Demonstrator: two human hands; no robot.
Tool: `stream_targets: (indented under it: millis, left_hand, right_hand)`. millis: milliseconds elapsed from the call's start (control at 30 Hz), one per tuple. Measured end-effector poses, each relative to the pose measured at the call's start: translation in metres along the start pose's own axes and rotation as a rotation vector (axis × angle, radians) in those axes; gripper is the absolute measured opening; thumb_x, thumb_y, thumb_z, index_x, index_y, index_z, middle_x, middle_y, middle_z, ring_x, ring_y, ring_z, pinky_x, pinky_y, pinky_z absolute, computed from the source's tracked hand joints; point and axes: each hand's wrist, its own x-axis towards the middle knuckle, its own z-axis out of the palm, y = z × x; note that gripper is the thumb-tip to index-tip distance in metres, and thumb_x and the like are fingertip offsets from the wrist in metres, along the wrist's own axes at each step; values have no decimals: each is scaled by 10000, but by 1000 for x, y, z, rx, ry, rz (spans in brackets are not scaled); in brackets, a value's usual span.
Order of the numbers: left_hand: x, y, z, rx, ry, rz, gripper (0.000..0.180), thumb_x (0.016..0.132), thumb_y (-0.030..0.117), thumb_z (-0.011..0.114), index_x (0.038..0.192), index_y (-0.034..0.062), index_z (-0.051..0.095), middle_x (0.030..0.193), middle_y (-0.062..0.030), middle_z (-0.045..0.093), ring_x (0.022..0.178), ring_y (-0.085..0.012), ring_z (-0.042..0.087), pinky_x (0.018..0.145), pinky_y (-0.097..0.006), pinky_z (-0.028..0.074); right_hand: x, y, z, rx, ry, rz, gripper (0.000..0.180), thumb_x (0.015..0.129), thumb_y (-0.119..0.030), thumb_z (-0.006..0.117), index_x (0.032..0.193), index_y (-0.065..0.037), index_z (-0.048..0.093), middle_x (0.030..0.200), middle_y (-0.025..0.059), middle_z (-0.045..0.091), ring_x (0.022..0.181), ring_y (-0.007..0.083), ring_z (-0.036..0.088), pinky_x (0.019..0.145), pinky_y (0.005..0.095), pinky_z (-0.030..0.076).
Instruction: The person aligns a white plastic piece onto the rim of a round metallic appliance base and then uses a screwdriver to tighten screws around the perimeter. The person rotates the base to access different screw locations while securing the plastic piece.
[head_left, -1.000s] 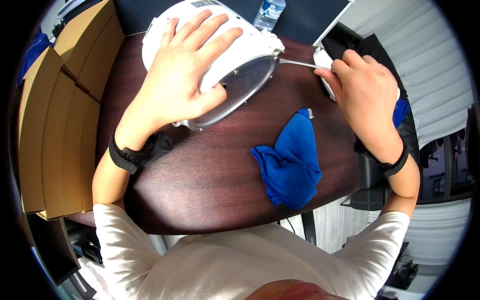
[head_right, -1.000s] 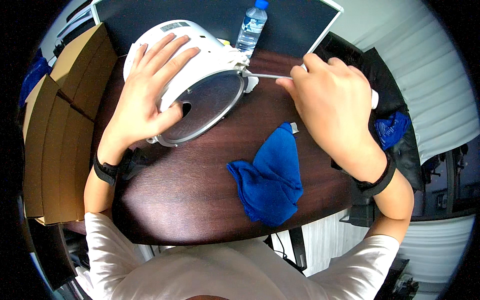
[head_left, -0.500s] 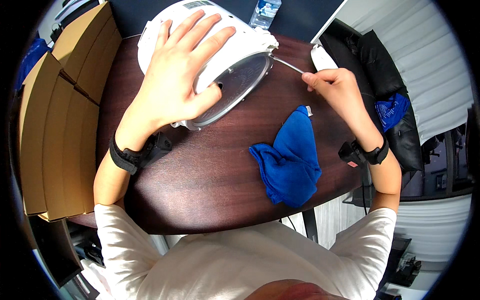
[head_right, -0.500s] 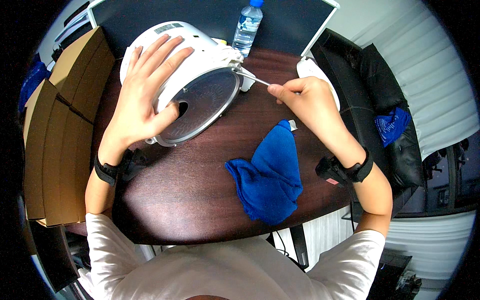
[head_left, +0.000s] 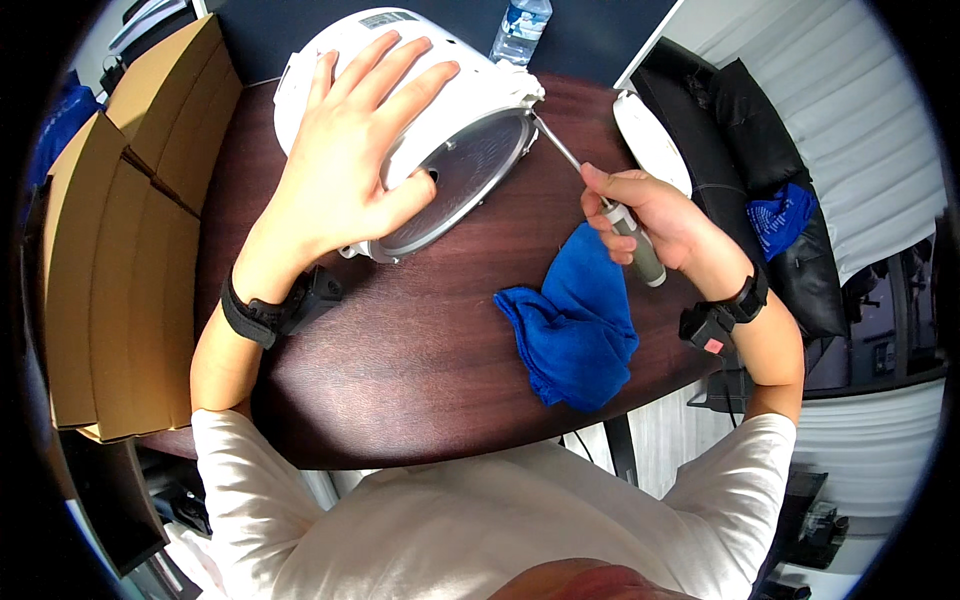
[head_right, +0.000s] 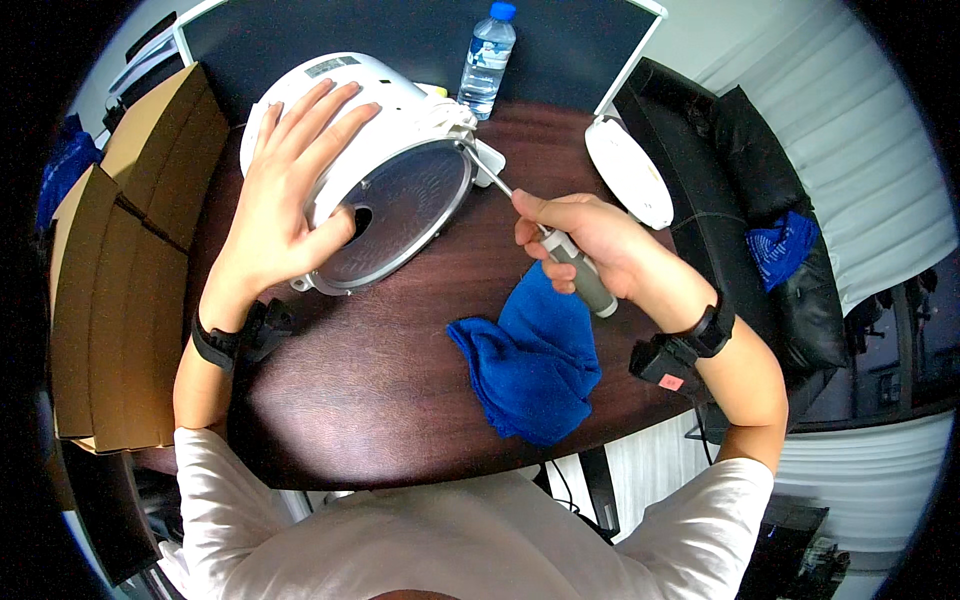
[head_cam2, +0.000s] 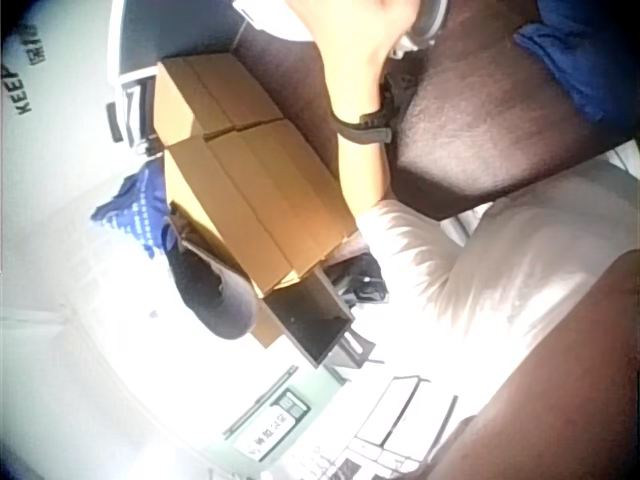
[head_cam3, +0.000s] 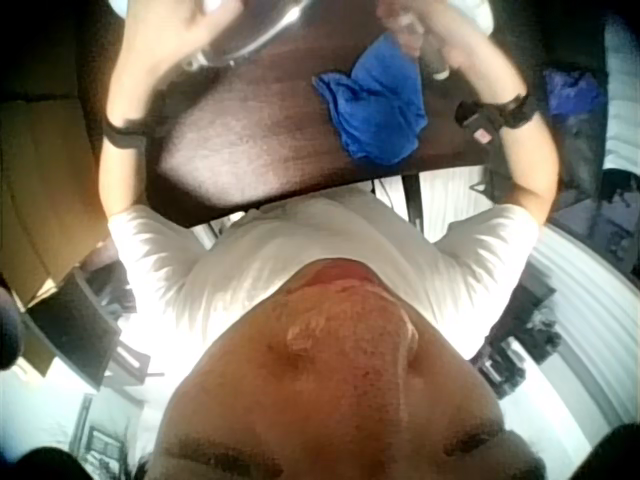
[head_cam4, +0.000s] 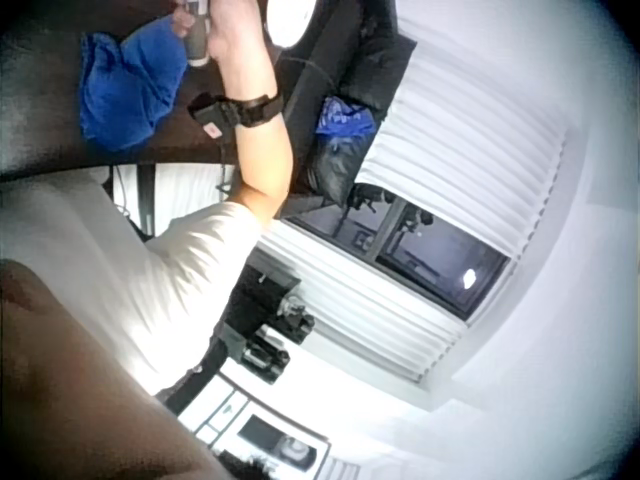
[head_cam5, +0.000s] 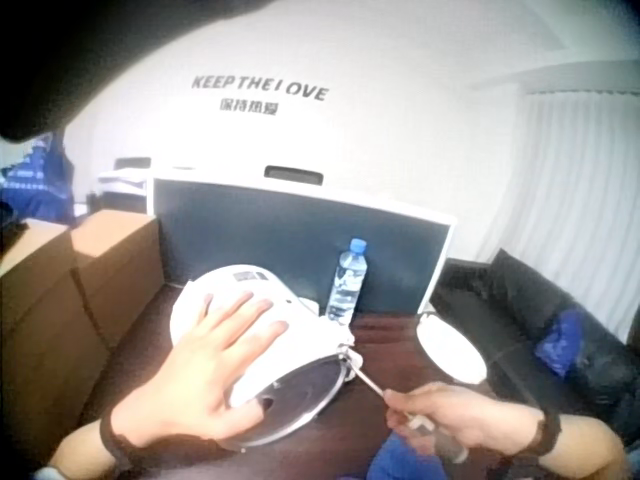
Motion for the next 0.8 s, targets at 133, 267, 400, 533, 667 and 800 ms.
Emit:
stream_targets:
  millis: [133,267,400,533,667,800]
  left_hand:
    - [2,0,-1,1,-14,-1,812,637,292,557,1431,129,525,1536,-181,431,1455,-403,340,1168,-656,190]
    - [2,0,-3,-5,-10,-4,804,632,285,557,1420,129,535,1534,-178,436,1456,-396,344,1169,-651,194]
    - [1,-1,-1,17,-5,-2,805,627,285,556,1418,134,538,1532,-171,441,1454,-393,349,1170,-647,198]
    - [2,0,-1,16,-18,-11,808,625,291,553,1418,138,539,1533,-168,440,1454,-392,351,1174,-645,196]
    - [2,-1,-1,26,-23,-2,811,629,309,543,1420,129,538,1533,-169,440,1455,-393,350,1179,-646,188]
    - [1,-3,0,44,-23,18,817,634,327,534,1424,116,533,1530,-168,444,1457,-394,346,1179,-654,177]
  right_hand:
    - [6,-2,-14,-689,344,-402,393,968,-355,668,735,-41,704,566,14,576,501,118,567,467,274,427]
    - [-1,-6,-16,-1349,685,-1019,293,888,-322,730,756,-60,725,642,82,608,578,241,632,516,337,476]
    - [-6,-11,-7,-1569,765,-1136,277,847,-332,754,747,-77,716,668,72,580,593,275,626,524,364,485]
    - [-3,-12,-10,-1636,797,-1191,292,840,-345,754,726,-85,686,662,67,543,586,260,616,522,363,483]
    - [-4,-15,-7,-1668,818,-1200,313,847,-349,747,707,-85,655,662,61,529,588,249,613,527,359,484]
    - [-8,-18,-2,-1773,857,-1215,320,852,-348,742,705,-84,639,679,60,536,601,248,618,535,364,485]
